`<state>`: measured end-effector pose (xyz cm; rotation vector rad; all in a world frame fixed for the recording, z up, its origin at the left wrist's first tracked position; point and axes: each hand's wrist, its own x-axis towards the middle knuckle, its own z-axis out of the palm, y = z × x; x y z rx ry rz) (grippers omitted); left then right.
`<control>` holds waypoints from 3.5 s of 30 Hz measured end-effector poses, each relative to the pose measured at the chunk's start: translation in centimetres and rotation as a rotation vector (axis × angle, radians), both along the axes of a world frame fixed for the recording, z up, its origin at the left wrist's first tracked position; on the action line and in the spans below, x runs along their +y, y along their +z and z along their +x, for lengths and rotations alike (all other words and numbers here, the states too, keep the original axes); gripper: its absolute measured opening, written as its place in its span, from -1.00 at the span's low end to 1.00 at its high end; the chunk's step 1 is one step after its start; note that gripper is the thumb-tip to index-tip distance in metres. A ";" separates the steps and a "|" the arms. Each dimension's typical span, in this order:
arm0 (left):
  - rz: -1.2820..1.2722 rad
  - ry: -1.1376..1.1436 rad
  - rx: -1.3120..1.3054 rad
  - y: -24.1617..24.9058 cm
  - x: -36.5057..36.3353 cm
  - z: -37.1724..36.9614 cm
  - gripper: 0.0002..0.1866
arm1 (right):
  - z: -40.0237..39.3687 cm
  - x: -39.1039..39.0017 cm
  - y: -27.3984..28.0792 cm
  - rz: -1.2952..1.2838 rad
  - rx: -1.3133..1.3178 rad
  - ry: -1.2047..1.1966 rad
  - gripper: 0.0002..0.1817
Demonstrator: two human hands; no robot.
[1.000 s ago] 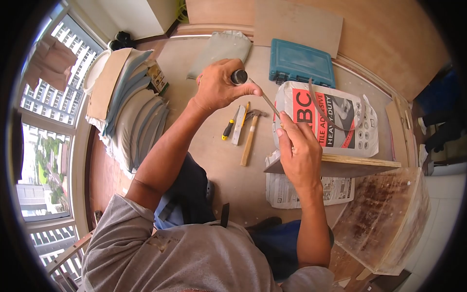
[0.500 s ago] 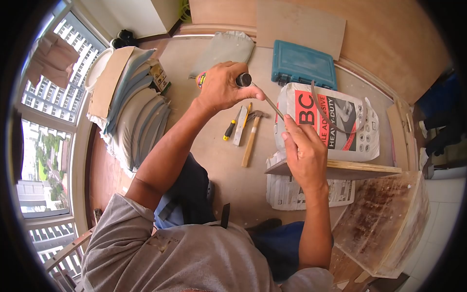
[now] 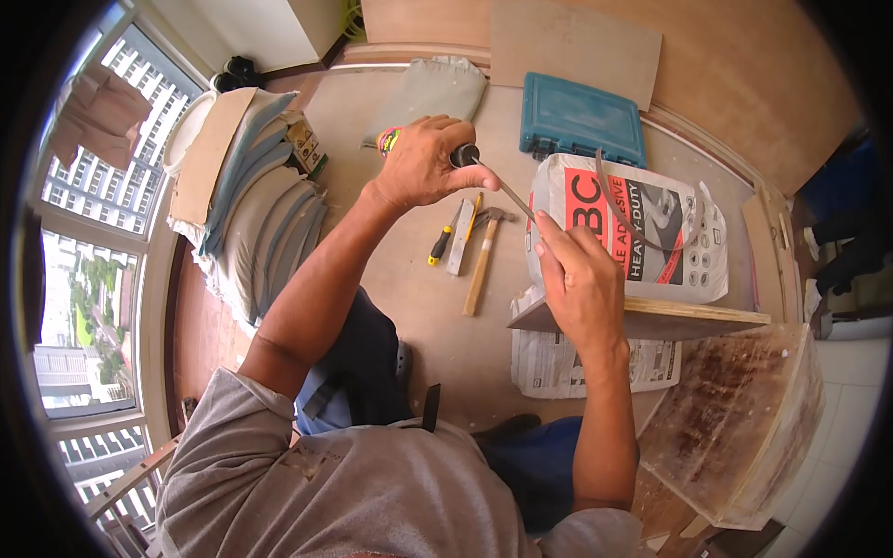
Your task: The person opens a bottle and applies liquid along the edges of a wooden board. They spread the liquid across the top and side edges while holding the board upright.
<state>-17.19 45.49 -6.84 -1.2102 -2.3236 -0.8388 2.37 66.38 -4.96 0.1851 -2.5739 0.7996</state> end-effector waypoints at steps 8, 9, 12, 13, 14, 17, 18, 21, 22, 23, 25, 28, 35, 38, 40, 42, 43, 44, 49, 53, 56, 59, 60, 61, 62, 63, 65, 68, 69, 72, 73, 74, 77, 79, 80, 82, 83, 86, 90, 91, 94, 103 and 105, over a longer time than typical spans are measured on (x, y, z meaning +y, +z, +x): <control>-0.104 -0.147 0.060 -0.5 0.0 -0.5 -0.23 | -0.1 1.0 1.9 0.328 0.041 0.012 -0.61; -0.106 -0.149 0.055 -0.6 0.0 -0.5 -0.23 | -0.1 1.0 2.1 0.325 0.036 0.011 -0.61; -0.117 -0.165 0.072 -1.0 0.3 -0.6 -0.39 | 0.1 0.8 2.7 0.366 0.037 0.010 -0.61; -0.148 -0.161 0.100 -1.4 0.3 -0.7 -0.49 | 0.1 0.5 2.9 0.382 0.025 0.011 -0.62; -0.178 -0.156 0.129 -1.4 0.3 -0.6 -0.59 | 0.1 0.3 3.0 0.398 0.014 0.013 -0.62; -0.195 -0.111 0.112 -1.2 0.5 -0.4 -0.72 | 0.2 -0.3 2.8 0.342 -0.061 -0.012 -0.63; -0.196 -0.114 0.112 -1.4 0.5 -0.4 -0.72 | 0.1 -0.5 3.1 0.341 -0.062 -0.014 -0.63; -0.237 -0.195 0.131 -2.2 0.6 -0.2 -0.81 | 0.4 -0.9 3.6 0.351 -0.201 -0.044 -0.70; -0.259 -0.219 0.124 -2.1 0.6 -0.3 -0.81 | 0.2 -0.8 3.6 0.317 -0.239 -0.003 -0.75; -0.260 -0.236 0.132 -2.1 0.6 0.0 -0.86 | 0.4 -0.5 3.7 0.285 -0.281 0.002 -0.78; -0.257 -0.178 0.098 -2.4 0.8 0.0 -0.81 | 0.6 -0.6 4.0 0.230 -0.309 -0.015 -0.79; -0.273 -0.215 0.133 -0.4 1.3 0.8 -0.76 | 0.6 -0.4 3.7 0.250 -0.202 -0.035 -0.80; -0.278 -0.131 -0.035 -0.1 1.8 1.7 -0.71 | -0.6 0.1 2.3 0.459 0.046 -0.061 -0.83; -0.189 -0.076 0.016 0.1 1.1 0.5 -0.68 | -0.6 0.0 3.2 0.300 -0.171 -0.031 -0.83; -0.049 -0.024 0.183 -0.4 0.4 -1.0 -0.67 | 0.8 1.6 5.8 0.109 -0.378 -0.021 -0.80; 0.026 0.218 0.182 -2.5 -3.5 -5.1 -0.61 | 3.1 3.6 8.6 0.010 -0.197 -0.141 -0.74; 0.228 0.416 -0.045 -2.4 -4.5 -5.5 -0.58 | 3.8 4.0 9.9 -0.052 -0.135 -0.249 -0.71; 0.511 0.371 -0.211 -2.6 -5.2 -6.3 -0.55 | 3.4 3.2 10.0 -0.200 0.077 -0.355 -0.75; 0.609 0.178 -0.356 -0.6 -4.9 -6.4 -0.59 | 2.3 -2.4 7.4 -0.926 -0.085 -0.064 -0.52; 0.737 0.234 -0.315 -1.0 -6.2 -7.1 -0.71 | -0.6 -10.9 -3.8 -1.487 -0.551 -0.013 -0.35; 1.116 0.084 -0.689 -0.7 -6.3 -6.5 -0.67 | -3.0 -14.5 -15.8 -1.108 -0.634 -0.415 -0.42; 1.273 -0.057 -1.006 -4.2 -6.6 -8.9 -0.49 | -3.7 -12.0 -35.0 -0.440 -0.178 -0.599 -0.58; 1.295 -0.147 -1.066 -4.9 -6.7 -9.0 -0.43 | -3.7 -12.1 -33.5 -0.781 -0.392 -0.750 -0.58; 1.321 -0.164 -1.029 -3.0 -6.6 -7.8 -0.49 | -3.9 -10.5 -41.3 -0.633 -0.420 -0.840 -0.58; 1.338 -0.226 -1.126 -4.2 -6.7 -8.8 -0.46 | -3.2 -10.8 -38.8 -0.489 -0.527 -0.826 -0.58; 1.358 -0.253 -1.229 -4.4 -6.7 -8.1 -0.46 | -2.5 -10.6 -36.3 -0.340 -0.629 -0.822 -0.58; 1.395 -0.261 -1.256 -4.0 -6.3 -6.8 -0.45 | -3.5 -10.6 -35.2 -0.288 -0.748 -0.865 -0.57; 1.427 -0.332 -1.289 -3.1 -5.8 -6.1 -0.43 | -6.8 -10.3 -32.0 -0.307 -0.714 -0.698 -0.52; 1.409 -0.384 -1.269 -3.0 -5.8 -6.0 -0.43 | -7.5 -10.1 -30.0 -0.361 -0.570 -0.474 -0.48; 1.369 -0.428 -1.237 -1.8 -5.5 -5.8 -0.42 | -8.6 -10.4 -13.9 -1.084 -0.140 -0.088 -0.29; 1.327 -0.421 -1.245 -1.3 -5.1 -5.2 -0.41 | -8.2 -10.8 -8.0 -0.852 -0.043 -0.026 -0.23; 1.323 -0.434 -1.253 -0.6 -4.3 -4.6 -0.41 | -8.2 -11.4 -3.6 -0.612 0.058 0.035 -0.16; 1.381 -0.396 -1.151 2.2 -2.0 -1.7 -0.43 | -8.9 -11.5 0.6 -0.249 -0.037 -0.004 -0.18; 1.344 -0.460 -1.054 3.7 -1.2 -0.1 -0.42 | -8.3 -10.4 3.4 -0.424 -0.187 0.045 -0.19; 1.352 -0.473 -1.053 4.0 -0.7 0.4 -0.42 | -7.9 -10.0 4.1 -0.602 -0.347 0.110 -0.21; 1.365 -0.441 -1.024 4.3 0.4 1.7 -0.40 | -7.0 -9.4 2.8 -0.161 -0.035 0.006 -0.25; 1.439 -0.467 -1.080 4.9 1.0 2.6 -0.40 | -6.5 -8.9 3.1 -0.311 -0.064 0.039 -0.24; 1.230 -0.494 -1.067 5.1 2.9 3.9 -0.38 | -5.4 -7.3 3.5 -0.321 -0.012 0.007 -0.29; 1.080 -0.610 -1.268 4.6 4.5 5.5 -0.47 | -3.7 -5.5 3.5 -0.330 0.089 -0.013 -0.47; 1.064 -0.540 -1.232 4.5 4.8 5.9 -0.53 | -3.4 -5.1 2.7 -0.358 0.036 -0.011 -0.47; 1.052 -0.407 -1.299 3.7 5.1 5.8 -0.52 | -3.2 -4.9 1.9 -0.347 -0.043 -0.032 -0.44; 0.872 -0.727 -1.371 6.5 4.6 7.1 -0.21 | -2.4 -0.9 2.3 -1.261 -0.225 0.395 -0.44; 0.827 -0.896 -1.529 6.7 4.7 6.2 -0.19 | -2.3 -0.2 1.8 -1.393 -0.241 0.482 -0.40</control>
